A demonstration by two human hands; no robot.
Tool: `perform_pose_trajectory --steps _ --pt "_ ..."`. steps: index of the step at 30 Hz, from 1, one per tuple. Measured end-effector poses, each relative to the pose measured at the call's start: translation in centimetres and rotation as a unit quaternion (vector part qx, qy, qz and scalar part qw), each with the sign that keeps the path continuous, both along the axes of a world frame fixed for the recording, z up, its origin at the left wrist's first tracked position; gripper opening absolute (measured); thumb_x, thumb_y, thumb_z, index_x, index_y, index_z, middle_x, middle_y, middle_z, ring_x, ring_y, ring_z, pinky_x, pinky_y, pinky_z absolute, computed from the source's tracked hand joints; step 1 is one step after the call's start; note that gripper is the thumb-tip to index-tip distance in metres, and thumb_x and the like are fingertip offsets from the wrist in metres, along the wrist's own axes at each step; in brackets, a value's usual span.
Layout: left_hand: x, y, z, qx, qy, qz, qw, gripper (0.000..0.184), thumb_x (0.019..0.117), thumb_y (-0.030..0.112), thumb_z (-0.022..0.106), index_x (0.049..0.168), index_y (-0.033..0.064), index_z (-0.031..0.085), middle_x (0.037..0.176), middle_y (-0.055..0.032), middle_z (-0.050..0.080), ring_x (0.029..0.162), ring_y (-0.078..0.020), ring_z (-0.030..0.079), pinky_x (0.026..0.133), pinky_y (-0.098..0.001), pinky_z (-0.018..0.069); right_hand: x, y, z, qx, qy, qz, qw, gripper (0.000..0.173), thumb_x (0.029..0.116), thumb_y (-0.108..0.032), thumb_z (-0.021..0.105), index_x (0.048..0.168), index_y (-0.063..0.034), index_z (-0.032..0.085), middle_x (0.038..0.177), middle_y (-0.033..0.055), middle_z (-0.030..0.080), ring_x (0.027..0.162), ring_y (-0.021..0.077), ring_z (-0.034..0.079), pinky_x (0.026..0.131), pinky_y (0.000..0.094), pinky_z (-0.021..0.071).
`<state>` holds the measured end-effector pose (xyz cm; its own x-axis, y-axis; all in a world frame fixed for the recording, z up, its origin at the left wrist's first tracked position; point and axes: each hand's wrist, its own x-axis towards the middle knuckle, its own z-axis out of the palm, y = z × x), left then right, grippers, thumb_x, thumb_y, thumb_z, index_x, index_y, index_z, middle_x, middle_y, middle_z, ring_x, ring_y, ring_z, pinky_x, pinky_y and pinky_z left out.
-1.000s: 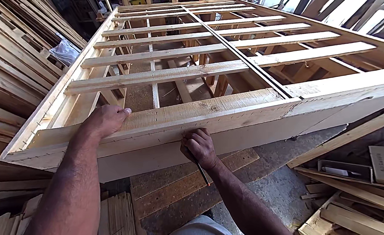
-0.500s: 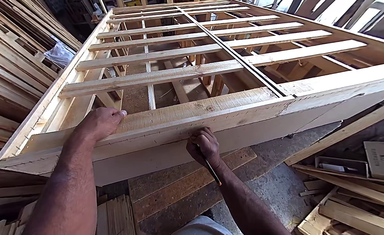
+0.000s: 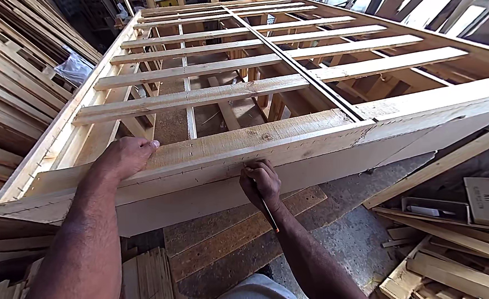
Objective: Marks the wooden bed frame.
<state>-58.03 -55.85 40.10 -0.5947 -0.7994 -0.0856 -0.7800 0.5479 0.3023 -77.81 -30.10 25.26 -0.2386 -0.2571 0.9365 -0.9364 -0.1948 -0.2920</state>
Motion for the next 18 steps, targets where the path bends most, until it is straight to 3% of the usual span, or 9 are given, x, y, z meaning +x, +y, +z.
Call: perform_pose_trajectory --steps 5,18 --pt "-0.07 -0.02 0.02 -0.004 0.001 0.000 1.000 0.052 0.1088 0.048 0.043 0.104 0.0054 0.073 0.096 -0.0232 0.069 0.095 -0.0426 0.065 0.082 -0.0694 0.0468 -0.13 -0.11 -0.27 0.028 0.037 0.010 0.999 0.008 0.0871 -0.010 0.068 0.079 -0.0109 0.066 0.082 0.0039 0.068 0.082 0.0201 0.066 0.078 0.0393 0.0522" --pt "-0.05 -0.01 0.05 -0.001 -0.010 0.000 1.000 0.053 0.1084 0.048 0.043 0.101 0.0046 0.071 0.094 -0.0241 0.067 0.093 -0.0431 0.064 0.081 -0.0696 0.0464 -0.96 0.68 0.21 -0.010 -0.023 0.006 1.000 0.006 0.0868 -0.003 0.068 0.082 -0.0058 0.067 0.084 0.0072 0.069 0.085 0.0203 0.068 0.077 0.0352 0.0586"
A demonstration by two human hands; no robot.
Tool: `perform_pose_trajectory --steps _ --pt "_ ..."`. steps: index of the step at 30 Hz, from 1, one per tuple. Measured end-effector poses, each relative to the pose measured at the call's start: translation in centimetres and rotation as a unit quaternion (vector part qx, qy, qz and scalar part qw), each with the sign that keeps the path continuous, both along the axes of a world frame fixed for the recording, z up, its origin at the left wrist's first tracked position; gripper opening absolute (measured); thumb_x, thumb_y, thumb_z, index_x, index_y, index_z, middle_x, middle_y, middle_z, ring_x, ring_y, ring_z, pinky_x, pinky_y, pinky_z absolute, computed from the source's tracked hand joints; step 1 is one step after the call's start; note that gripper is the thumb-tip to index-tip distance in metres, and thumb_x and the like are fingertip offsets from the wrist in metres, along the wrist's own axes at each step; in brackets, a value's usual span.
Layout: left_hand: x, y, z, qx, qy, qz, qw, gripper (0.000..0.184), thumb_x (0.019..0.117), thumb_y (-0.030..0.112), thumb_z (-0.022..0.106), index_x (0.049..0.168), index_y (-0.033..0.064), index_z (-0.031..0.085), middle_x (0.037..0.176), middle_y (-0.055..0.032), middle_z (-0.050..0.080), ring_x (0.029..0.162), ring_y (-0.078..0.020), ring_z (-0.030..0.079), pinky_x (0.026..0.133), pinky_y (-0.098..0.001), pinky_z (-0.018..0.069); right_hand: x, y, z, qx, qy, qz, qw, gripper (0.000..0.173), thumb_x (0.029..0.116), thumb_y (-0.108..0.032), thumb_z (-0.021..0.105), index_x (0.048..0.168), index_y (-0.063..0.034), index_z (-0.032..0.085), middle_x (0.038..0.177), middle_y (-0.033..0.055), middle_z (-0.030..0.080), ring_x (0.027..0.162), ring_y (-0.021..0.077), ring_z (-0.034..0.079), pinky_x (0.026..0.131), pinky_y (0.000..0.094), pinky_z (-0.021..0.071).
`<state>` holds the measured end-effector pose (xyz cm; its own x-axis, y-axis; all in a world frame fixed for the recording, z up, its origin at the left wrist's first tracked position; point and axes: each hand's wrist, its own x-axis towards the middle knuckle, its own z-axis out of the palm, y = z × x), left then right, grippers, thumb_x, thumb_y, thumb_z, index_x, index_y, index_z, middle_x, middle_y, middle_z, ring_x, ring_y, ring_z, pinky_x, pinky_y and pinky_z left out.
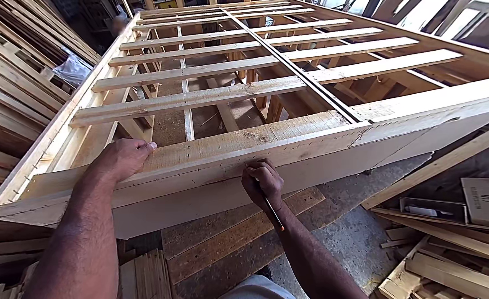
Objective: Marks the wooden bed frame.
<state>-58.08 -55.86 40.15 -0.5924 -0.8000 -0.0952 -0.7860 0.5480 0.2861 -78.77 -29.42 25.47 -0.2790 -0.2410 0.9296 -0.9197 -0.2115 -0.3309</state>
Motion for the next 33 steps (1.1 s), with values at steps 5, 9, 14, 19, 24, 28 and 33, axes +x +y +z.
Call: perform_pose_trajectory --steps 5,9,14,19,24,28,33 --pt "0.0 0.2 0.0 0.002 0.006 0.006 1.000 0.052 0.1085 0.048 0.043 0.104 0.0047 0.072 0.095 -0.0244 0.067 0.094 -0.0437 0.064 0.082 -0.0702 0.0459 -0.3 0.3 0.0 0.028 0.027 0.009 0.999 0.006 0.0857 -0.004 0.067 0.081 -0.0076 0.067 0.084 0.0058 0.069 0.085 0.0206 0.068 0.078 0.0372 0.0570" --pt "0.0 0.2 0.1 0.006 0.003 0.007 1.000 0.053 0.1083 0.049 0.043 0.105 0.0054 0.072 0.098 -0.0243 0.068 0.097 -0.0435 0.065 0.084 -0.0705 0.0460 -0.1 0.1 0.1 0.003 -0.001 0.002 1.000 0.007 0.0863 -0.002 0.068 0.081 -0.0058 0.066 0.083 0.0064 0.068 0.084 0.0197 0.068 0.076 0.0343 0.0581" --pt "0.0 0.1 0.1 0.003 0.001 0.006 1.000 0.053 0.1083 0.049 0.043 0.104 0.0047 0.072 0.096 -0.0241 0.068 0.095 -0.0441 0.064 0.082 -0.0703 0.0459 -0.5 0.4 0.4 0.010 0.009 0.006 1.000 0.007 0.0864 -0.002 0.068 0.080 -0.0055 0.066 0.083 0.0069 0.069 0.084 0.0193 0.068 0.074 0.0325 0.0584" --pt "-0.1 0.1 0.1 0.000 -0.001 0.003 1.000 0.052 0.1083 0.048 0.043 0.103 0.0045 0.071 0.095 -0.0237 0.068 0.095 -0.0430 0.064 0.082 -0.0692 0.0462 -0.8 0.8 -0.3 0.054 0.041 0.017 0.998 0.010 0.0850 -0.006 0.068 0.077 -0.0078 0.064 0.075 0.0052 0.064 0.079 0.0211 0.065 0.074 0.0365 0.0557" --pt "-0.1 0.3 0.2 0.002 -0.001 0.006 1.000 0.052 0.1086 0.047 0.043 0.105 0.0038 0.072 0.098 -0.0249 0.068 0.097 -0.0439 0.064 0.084 -0.0700 0.0458 -1.0 0.8 0.2 0.023 0.018 0.005 1.000 0.007 0.0853 -0.003 0.068 0.080 -0.0066 0.065 0.080 0.0057 0.067 0.083 0.0197 0.067 0.077 0.0346 0.0584" --pt "-0.1 0.1 0.1 -0.001 0.001 0.005 1.000 0.052 0.1083 0.048 0.044 0.105 0.0048 0.072 0.097 -0.0238 0.068 0.096 -0.0429 0.065 0.083 -0.0691 0.0466 -1.4 1.0 -0.1 0.033 0.031 0.013 0.999 0.007 0.0854 -0.003 0.067 0.080 -0.0072 0.065 0.079 0.0055 0.066 0.081 0.0201 0.066 0.074 0.0345 0.0563" --pt "-0.2 0.3 0.2 0.008 0.000 0.014 1.000 0.052 0.1084 0.048 0.044 0.105 0.0033 0.071 0.096 -0.0252 0.067 0.094 -0.0440 0.064 0.082 -0.0703 0.0460 -1.4 1.0 0.2 0.013 0.012 0.012 1.000 0.007 0.0859 -0.001 0.067 0.080 -0.0053 0.064 0.083 0.0076 0.067 0.084 0.0206 0.067 0.073 0.0329 0.0581"
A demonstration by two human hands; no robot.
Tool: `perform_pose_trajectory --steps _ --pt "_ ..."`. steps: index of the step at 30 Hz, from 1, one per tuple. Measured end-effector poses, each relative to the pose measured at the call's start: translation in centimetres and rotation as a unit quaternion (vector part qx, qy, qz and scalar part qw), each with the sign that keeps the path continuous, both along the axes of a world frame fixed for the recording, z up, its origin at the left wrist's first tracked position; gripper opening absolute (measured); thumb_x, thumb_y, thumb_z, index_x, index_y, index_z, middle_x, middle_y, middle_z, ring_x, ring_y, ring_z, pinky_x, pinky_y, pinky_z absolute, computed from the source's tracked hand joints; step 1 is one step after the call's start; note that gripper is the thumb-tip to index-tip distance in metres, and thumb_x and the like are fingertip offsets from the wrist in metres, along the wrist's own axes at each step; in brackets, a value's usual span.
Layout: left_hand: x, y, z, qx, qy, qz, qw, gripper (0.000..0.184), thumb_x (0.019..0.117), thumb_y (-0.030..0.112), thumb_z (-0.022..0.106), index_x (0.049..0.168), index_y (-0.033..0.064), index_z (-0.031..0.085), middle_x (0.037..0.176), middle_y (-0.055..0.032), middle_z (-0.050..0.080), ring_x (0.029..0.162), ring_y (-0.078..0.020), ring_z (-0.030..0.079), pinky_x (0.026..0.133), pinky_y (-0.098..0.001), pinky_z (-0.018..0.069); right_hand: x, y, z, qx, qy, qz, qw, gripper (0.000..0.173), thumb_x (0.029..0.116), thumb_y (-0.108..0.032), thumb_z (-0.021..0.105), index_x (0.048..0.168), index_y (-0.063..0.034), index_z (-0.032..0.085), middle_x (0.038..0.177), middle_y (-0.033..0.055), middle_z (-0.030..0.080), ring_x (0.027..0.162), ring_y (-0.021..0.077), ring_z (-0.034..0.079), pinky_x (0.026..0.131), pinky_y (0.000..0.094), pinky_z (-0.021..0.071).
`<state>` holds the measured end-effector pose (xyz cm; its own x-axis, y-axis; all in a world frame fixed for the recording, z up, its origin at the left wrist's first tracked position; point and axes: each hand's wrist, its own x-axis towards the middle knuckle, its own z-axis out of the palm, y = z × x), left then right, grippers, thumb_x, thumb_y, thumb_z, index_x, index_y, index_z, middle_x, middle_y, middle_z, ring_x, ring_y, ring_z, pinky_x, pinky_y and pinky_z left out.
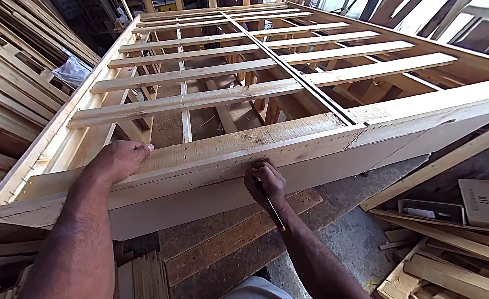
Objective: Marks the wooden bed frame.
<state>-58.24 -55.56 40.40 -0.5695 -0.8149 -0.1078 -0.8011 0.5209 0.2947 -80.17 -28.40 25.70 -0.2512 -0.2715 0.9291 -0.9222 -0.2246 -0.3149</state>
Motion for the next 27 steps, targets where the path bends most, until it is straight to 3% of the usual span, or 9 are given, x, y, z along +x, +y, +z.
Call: perform_pose_trajectory --steps 9,18,27 --pt "0.0 -0.1 -0.1 -0.004 0.000 -0.002 1.000 0.051 0.1083 0.047 0.044 0.104 0.0036 0.072 0.095 -0.0246 0.067 0.093 -0.0430 0.064 0.082 -0.0687 0.0466 -0.7 0.5 -0.3 0.016 0.011 -0.011 1.000 0.010 0.0844 -0.003 0.067 0.076 -0.0065 0.063 0.076 0.0059 0.065 0.080 0.0204 0.065 0.073 0.0341 0.0564" --pt "-0.1 -0.1 -0.1 0.001 0.003 0.001 1.000 0.049 0.1082 0.046 0.045 0.103 0.0044 0.072 0.095 -0.0231 0.068 0.093 -0.0419 0.064 0.082 -0.0678 0.0469 -0.7 0.4 0.0 -0.022 -0.012 -0.015 1.000 0.006 0.0865 -0.001 0.068 0.082 -0.0051 0.066 0.086 0.0073 0.070 0.085 0.0193 0.068 0.074 0.0318 0.0591" --pt "0.0 -0.3 -0.2 -0.005 0.001 -0.003 1.000 0.050 0.1079 0.046 0.045 0.103 0.0039 0.071 0.095 -0.0236 0.068 0.093 -0.0426 0.064 0.082 -0.0684 0.0468 -1.1 0.7 -0.5 -0.002 0.011 -0.022 1.000 0.009 0.0854 -0.003 0.067 0.079 -0.0071 0.063 0.081 0.0060 0.067 0.082 0.0201 0.066 0.074 0.0342 0.0570"
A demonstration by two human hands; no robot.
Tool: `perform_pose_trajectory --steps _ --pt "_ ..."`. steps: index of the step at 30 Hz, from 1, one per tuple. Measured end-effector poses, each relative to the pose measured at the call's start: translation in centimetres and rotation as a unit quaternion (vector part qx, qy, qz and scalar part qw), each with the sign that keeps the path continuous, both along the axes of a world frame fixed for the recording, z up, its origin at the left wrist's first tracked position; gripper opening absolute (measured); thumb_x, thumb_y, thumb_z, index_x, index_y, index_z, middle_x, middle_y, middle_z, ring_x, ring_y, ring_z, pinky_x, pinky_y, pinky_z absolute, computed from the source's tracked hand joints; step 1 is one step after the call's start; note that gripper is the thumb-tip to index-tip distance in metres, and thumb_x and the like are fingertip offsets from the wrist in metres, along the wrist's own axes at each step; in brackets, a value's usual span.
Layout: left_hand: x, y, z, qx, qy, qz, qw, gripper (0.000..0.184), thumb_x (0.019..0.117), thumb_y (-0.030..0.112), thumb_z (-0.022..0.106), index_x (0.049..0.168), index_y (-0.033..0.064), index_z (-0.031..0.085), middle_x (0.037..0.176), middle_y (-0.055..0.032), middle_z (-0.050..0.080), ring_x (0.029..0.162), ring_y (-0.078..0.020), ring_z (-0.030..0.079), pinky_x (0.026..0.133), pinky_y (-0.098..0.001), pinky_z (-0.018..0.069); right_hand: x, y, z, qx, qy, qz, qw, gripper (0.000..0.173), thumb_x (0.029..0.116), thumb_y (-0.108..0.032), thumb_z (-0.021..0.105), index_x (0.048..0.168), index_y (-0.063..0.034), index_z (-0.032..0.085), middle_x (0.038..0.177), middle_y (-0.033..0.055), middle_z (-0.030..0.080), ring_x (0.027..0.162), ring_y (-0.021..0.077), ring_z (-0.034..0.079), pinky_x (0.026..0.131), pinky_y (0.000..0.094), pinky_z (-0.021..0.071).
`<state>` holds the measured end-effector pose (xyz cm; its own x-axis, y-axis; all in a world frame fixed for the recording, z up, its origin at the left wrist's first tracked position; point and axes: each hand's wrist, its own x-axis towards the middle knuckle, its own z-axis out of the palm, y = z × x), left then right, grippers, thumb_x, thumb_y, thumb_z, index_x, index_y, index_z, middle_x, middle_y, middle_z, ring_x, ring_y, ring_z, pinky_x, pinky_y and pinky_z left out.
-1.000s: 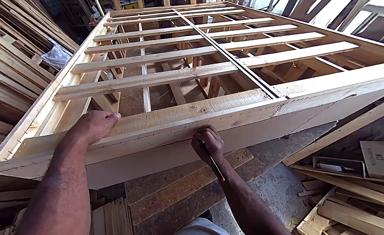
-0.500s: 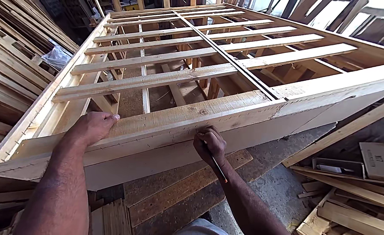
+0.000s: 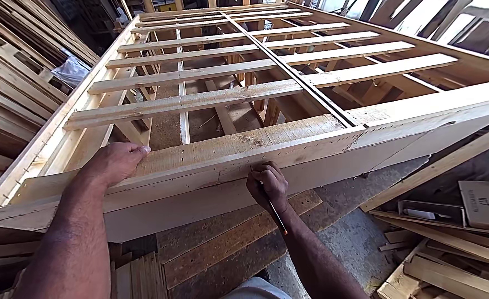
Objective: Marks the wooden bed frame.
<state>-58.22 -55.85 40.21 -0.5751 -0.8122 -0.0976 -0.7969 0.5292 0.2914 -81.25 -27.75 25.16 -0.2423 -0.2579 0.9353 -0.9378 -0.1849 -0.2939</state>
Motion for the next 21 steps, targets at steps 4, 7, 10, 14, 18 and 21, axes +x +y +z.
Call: perform_pose_trajectory --steps 4,7,10,14,18,21 --pt "0.11 -0.17 -0.21 -0.002 0.001 -0.002 1.000 0.050 0.1078 0.046 0.046 0.099 0.0036 0.071 0.090 -0.0232 0.066 0.089 -0.0422 0.064 0.079 -0.0682 0.0468 -0.40 0.54 -0.26 0.005 -0.010 -0.009 1.000 0.008 0.0847 -0.004 0.067 0.078 -0.0068 0.064 0.080 0.0058 0.066 0.080 0.0196 0.065 0.071 0.0327 0.0568" --pt "0.09 -0.16 -0.11 0.000 0.002 -0.001 1.000 0.050 0.1080 0.046 0.046 0.097 0.0034 0.070 0.089 -0.0228 0.066 0.088 -0.0412 0.063 0.078 -0.0673 0.0470 -0.49 0.54 0.02 -0.006 -0.027 -0.008 1.000 0.007 0.0839 -0.003 0.067 0.078 -0.0060 0.065 0.080 0.0054 0.066 0.080 0.0185 0.066 0.071 0.0325 0.0574" --pt "0.07 -0.19 -0.20 0.002 0.003 -0.002 1.000 0.050 0.1080 0.046 0.046 0.099 0.0038 0.071 0.091 -0.0226 0.067 0.089 -0.0414 0.064 0.079 -0.0672 0.0471 -0.24 0.29 0.45 -0.004 -0.014 0.010 1.000 0.007 0.0853 -0.004 0.067 0.079 -0.0068 0.066 0.080 0.0053 0.069 0.082 0.0188 0.068 0.075 0.0344 0.0580" --pt "0.06 -0.12 -0.07 0.001 0.002 0.001 1.000 0.049 0.1077 0.046 0.046 0.098 0.0045 0.071 0.090 -0.0216 0.067 0.088 -0.0403 0.064 0.078 -0.0664 0.0474 -0.46 0.23 0.14 -0.018 -0.025 -0.003 1.000 0.006 0.0868 -0.003 0.067 0.082 -0.0062 0.066 0.084 0.0061 0.069 0.083 0.0185 0.068 0.073 0.0325 0.0585" --pt "0.06 -0.19 -0.14 0.000 0.002 -0.001 1.000 0.049 0.1077 0.046 0.046 0.098 0.0042 0.071 0.090 -0.0220 0.066 0.089 -0.0407 0.064 0.079 -0.0668 0.0472 -0.46 0.35 0.11 -0.005 -0.006 0.016 1.000 0.007 0.0853 -0.003 0.067 0.080 -0.0074 0.065 0.082 0.0054 0.068 0.083 0.0191 0.068 0.075 0.0343 0.0583" --pt "0.06 -0.25 -0.18 -0.003 -0.001 -0.002 1.000 0.049 0.1078 0.045 0.046 0.098 0.0041 0.070 0.090 -0.0218 0.066 0.089 -0.0403 0.064 0.079 -0.0667 0.0471 -0.43 0.32 0.04 0.002 -0.002 0.013 1.000 0.007 0.0859 -0.003 0.068 0.081 -0.0071 0.066 0.084 0.0059 0.070 0.084 0.0198 0.068 0.076 0.0352 0.0586"
